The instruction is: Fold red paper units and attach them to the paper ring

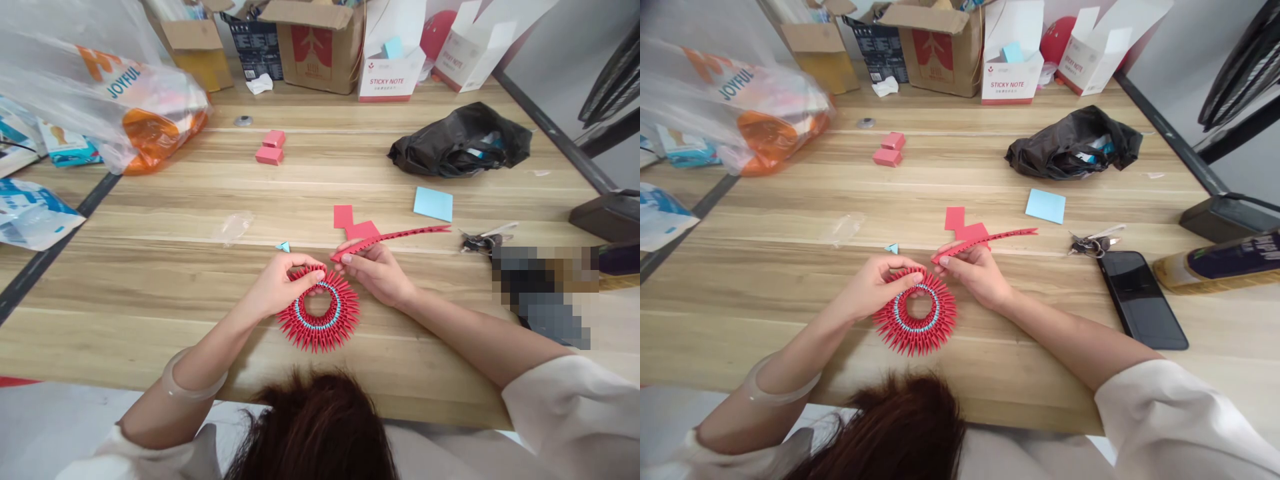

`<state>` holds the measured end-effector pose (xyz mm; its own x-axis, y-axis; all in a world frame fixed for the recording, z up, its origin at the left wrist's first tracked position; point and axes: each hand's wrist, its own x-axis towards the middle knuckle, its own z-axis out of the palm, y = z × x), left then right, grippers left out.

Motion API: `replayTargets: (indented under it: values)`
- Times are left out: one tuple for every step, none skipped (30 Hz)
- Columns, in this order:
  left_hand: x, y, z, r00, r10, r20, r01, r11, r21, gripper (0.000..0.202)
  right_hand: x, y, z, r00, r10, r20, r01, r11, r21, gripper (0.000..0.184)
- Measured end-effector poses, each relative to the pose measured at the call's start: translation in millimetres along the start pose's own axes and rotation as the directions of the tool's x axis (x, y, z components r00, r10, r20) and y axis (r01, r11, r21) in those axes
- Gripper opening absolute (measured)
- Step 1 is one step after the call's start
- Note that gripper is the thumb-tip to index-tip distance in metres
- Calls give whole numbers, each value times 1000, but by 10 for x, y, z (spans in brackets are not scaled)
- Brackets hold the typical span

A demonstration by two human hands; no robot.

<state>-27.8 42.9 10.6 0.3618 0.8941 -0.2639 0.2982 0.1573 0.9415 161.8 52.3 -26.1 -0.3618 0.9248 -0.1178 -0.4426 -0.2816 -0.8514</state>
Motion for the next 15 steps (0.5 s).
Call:
replayTargets:
  values:
    - [-2, 3, 1, 1000, -3, 5, 3, 1000, 1, 24, 2, 6, -7, 1000, -1, 1, 1, 1000, -20, 14]
    - [-4, 6, 2, 1000, -7, 10, 7, 1000, -1, 24, 3, 12, -13, 1000, 0, 2, 0, 999, -40, 15]
    - [-7, 9, 2, 1000, -9, 14, 9, 1000, -2, 24, 4, 17, -19, 1000, 3, 0, -3, 998, -57, 17]
    - [-9, 12, 3, 1000, -10, 17, 10, 1000, -1, 24, 5, 21, -24, 1000, 8, -4, -8, 998, -70, 19]
    - [-11, 15, 3, 1000, -7, 16, 7, 1000, 8, 23, 4, 24, -29, 1000, 14, -10, -15, 997, -77, 21]
    - [-14, 18, 3, 1000, -1, 12, 1, 1000, 20, 23, 3, 26, -32, 1000, 22, -14, -23, 996, -81, 23]
    - [-17, 20, 4, 1000, 5, 6, -5, 999, 33, 23, 1, 26, -34, 999, 29, -16, -30, 996, -83, 24]
    - [-20, 22, 5, 1000, 8, 3, -8, 999, 42, 22, -2, 25, -35, 999, 36, -17, -38, 996, -84, 25]
    - [-23, 25, 5, 1000, 6, 3, -6, 999, 46, 22, -6, 22, -36, 999, 43, -14, -44, 995, -87, 26]
    - [-27, 27, 6, 1000, 0, 4, 0, 999, 44, 22, -10, 20, -36, 999, 49, -9, -49, 995, -90, 26]
    - [-31, 30, 7, 1000, -8, 7, 8, 999, 38, 22, -14, 16, -36, 999, 51, -5, -52, 994, -93, 26]
    - [-35, 32, 7, 1000, -18, 10, 18, 999, 33, 22, -18, 13, -35, 999, 53, -3, -53, 994, -94, 26]
    - [-37, 34, 7, 1000, -27, 14, 27, 999, 32, 21, -20, 10, -33, 999, 53, -4, -53, 994, -94, 26]
    - [-39, 36, 6, 999, -32, 17, 32, 999, 35, 21, -23, 8, -31, 999, 52, -6, -52, 994, -95, 26]
    - [-40, 39, 5, 999, -34, 21, 33, 999, 41, 20, -24, 6, -29, 999, 51, -9, -52, 994, -95, 26]
